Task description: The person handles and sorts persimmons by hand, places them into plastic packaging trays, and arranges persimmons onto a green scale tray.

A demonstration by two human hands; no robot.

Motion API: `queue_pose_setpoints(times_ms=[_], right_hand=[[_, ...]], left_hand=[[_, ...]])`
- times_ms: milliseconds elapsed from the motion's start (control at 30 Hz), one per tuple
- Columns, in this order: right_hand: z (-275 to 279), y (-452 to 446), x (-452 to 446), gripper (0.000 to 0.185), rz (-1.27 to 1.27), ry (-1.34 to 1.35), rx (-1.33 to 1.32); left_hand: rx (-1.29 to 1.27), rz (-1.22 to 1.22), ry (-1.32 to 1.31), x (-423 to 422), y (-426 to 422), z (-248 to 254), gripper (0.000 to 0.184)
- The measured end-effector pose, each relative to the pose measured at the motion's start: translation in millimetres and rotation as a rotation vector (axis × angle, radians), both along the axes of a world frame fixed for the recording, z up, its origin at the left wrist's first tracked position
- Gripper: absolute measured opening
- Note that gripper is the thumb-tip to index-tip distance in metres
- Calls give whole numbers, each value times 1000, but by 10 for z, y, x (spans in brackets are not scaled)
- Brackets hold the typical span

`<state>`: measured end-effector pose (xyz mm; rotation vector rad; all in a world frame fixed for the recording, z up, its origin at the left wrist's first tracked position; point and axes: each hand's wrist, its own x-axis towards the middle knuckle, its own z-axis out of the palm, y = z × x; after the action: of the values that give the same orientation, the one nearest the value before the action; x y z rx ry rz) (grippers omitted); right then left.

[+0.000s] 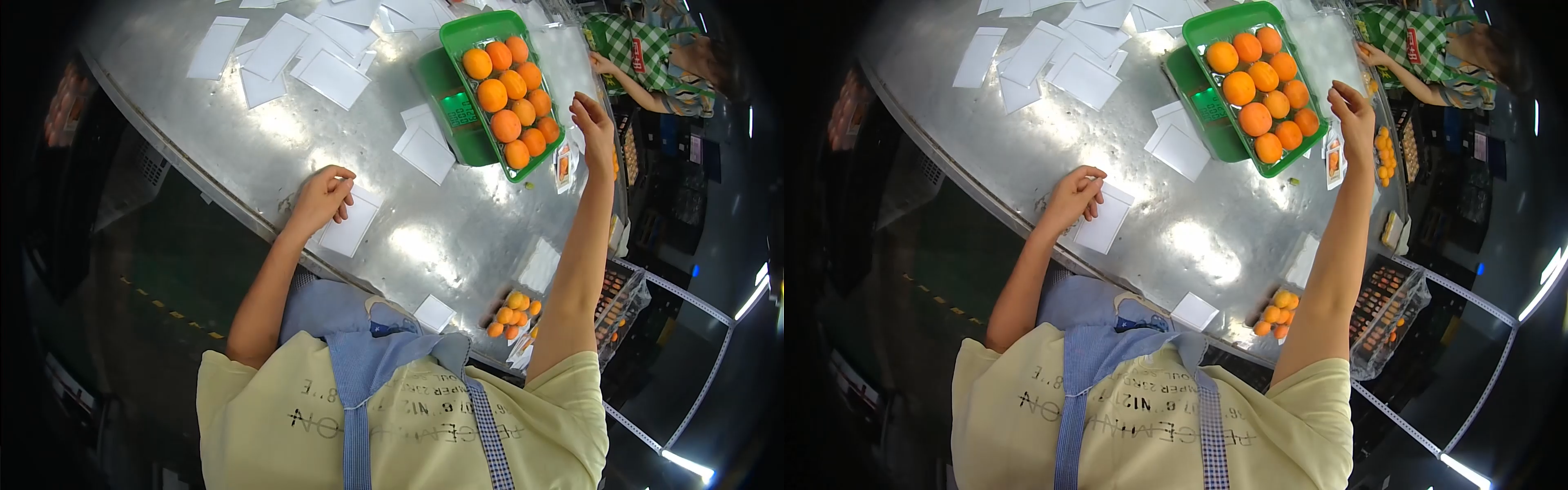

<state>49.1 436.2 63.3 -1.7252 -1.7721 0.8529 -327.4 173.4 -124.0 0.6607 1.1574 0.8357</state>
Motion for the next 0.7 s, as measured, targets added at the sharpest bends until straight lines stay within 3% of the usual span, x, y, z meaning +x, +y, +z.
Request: queue_pose_setpoints(times_ms=[700], right_hand=[[-217,-186,508,30,-297,222,-64]], left_hand=[[-37,-9,6,0,17,12,21]])
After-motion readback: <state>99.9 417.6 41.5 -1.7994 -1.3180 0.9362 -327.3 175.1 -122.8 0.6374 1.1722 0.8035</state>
